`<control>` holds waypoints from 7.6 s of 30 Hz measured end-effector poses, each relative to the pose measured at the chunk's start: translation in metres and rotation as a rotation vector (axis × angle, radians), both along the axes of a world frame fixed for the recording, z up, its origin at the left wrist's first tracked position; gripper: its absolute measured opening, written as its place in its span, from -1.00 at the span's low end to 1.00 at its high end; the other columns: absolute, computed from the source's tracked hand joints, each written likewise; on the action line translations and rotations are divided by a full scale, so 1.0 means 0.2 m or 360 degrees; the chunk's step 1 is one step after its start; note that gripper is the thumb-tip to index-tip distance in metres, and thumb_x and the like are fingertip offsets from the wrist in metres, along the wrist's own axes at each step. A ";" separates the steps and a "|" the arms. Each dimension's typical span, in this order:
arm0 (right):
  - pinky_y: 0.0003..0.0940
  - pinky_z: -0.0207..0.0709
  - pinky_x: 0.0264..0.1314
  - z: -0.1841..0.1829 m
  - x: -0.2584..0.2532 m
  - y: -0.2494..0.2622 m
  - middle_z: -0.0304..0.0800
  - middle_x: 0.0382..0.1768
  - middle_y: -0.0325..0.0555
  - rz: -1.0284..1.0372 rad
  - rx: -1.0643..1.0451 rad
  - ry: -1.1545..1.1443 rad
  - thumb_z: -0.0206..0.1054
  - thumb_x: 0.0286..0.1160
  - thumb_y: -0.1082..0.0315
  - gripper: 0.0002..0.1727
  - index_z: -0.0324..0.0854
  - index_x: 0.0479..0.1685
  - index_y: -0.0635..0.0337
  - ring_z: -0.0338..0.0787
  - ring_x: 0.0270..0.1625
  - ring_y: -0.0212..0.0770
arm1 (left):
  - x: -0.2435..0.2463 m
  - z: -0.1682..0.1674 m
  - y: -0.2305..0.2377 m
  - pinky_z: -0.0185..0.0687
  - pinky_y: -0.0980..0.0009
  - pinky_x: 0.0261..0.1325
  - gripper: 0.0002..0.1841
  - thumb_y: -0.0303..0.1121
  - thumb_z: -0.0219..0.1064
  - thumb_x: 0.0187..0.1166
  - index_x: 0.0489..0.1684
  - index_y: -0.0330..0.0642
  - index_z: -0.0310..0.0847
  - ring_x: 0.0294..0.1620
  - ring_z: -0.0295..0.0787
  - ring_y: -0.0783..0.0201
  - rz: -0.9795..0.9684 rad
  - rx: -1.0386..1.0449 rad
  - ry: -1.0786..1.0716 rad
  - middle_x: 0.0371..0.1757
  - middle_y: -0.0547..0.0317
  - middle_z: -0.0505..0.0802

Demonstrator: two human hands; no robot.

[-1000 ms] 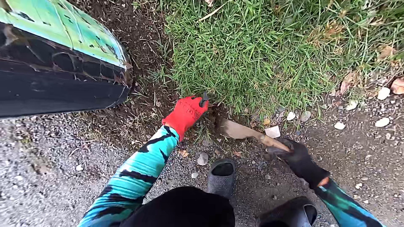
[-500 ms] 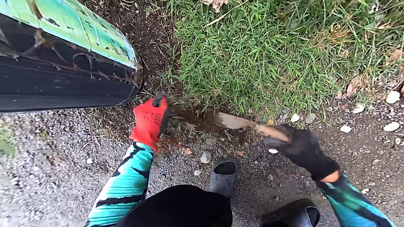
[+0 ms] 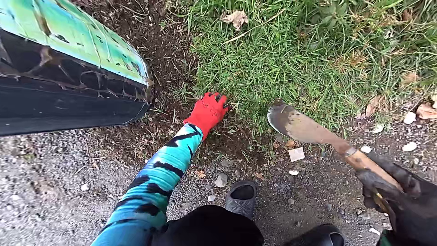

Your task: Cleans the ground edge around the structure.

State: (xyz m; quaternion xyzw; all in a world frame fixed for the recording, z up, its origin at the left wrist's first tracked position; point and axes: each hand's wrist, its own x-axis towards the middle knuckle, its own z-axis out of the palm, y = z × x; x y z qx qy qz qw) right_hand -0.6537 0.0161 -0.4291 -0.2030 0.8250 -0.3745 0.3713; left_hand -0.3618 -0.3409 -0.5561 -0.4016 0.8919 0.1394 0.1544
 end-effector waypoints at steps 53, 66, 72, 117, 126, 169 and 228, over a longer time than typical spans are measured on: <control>-0.31 0.71 -0.50 -0.51 0.40 -0.40 0.82 -0.31 -0.10 0.0135 0.0140 -0.0462 0.54 0.41 0.20 -0.48 0.66 0.30 0.30 0.74 -0.53 -0.31 | 0.29 0.16 -0.01 0.49 -0.35 0.27 -0.42 0.06 0.07 0.81 0.26 -0.40 0.58 0.21 0.72 -0.28 0.1473 0.0039 0.0601 0.11 -0.41 0.77; -0.36 0.67 -0.62 -0.42 0.48 -0.41 0.85 -0.31 -0.15 0.0000 -0.0060 -0.0614 0.52 0.36 0.17 -0.37 0.61 0.44 0.26 0.72 -0.58 -0.32 | -0.03 0.05 -0.14 -0.08 -0.79 0.49 -0.22 0.53 -0.09 0.58 0.86 0.65 0.06 0.91 -0.32 -0.46 0.0285 -0.0085 0.0071 0.97 -0.08 -0.09; -0.42 0.70 -0.66 -0.31 0.45 -0.22 0.87 -0.35 -0.24 -0.0353 -0.0089 -0.0308 0.54 0.27 0.22 -0.35 0.59 0.40 0.33 0.77 -0.59 -0.39 | -0.09 0.00 -0.32 0.23 -0.47 0.57 -0.42 0.04 0.01 0.83 0.43 -0.32 0.58 0.63 0.42 -0.50 0.0271 -0.0008 0.0095 0.47 -0.48 0.65; -0.23 0.76 -0.33 -0.55 0.60 -0.79 0.86 -0.22 -0.10 0.0038 -0.0010 -0.0372 0.54 0.44 0.01 -0.44 0.70 0.38 0.10 0.79 -0.39 -0.26 | 0.12 -0.11 -0.32 0.66 0.25 0.42 -0.52 -0.14 -0.01 0.83 0.33 -0.36 0.64 0.28 0.75 0.29 0.1070 0.0068 0.1448 0.22 -0.10 0.82; -0.33 0.72 -0.28 -0.56 0.45 -0.63 0.87 -0.21 -0.13 0.0184 0.0129 -0.0356 0.60 0.35 0.14 -0.48 0.74 0.28 0.19 0.77 -0.38 -0.36 | 0.10 -0.06 -0.37 0.57 0.31 0.42 -0.58 -0.19 0.02 0.81 0.25 -0.34 0.67 0.24 0.70 0.35 0.1121 0.0192 0.1448 0.18 -0.05 0.80; -0.36 0.75 -0.30 -0.53 0.54 -0.42 0.88 -0.17 -0.17 0.0250 0.0108 -0.0429 0.59 0.32 0.05 -0.37 0.68 0.36 0.22 0.79 -0.37 -0.39 | 0.14 0.18 -0.31 0.49 -0.31 0.31 -0.56 -0.18 0.01 0.82 0.29 -0.35 0.62 0.25 0.71 -0.25 0.0809 0.0121 0.0668 0.13 -0.38 0.78; -0.34 0.67 -0.66 -0.38 0.45 -0.77 0.84 -0.35 -0.15 -0.0272 -0.0170 -0.0368 0.49 0.43 0.18 -0.36 0.56 0.49 0.32 0.72 -0.61 -0.32 | -0.08 -0.03 -0.56 0.49 -0.01 0.47 -0.47 -0.08 0.00 0.85 0.36 -0.40 0.62 0.34 0.71 0.01 0.1425 0.0080 0.1111 0.25 -0.29 0.79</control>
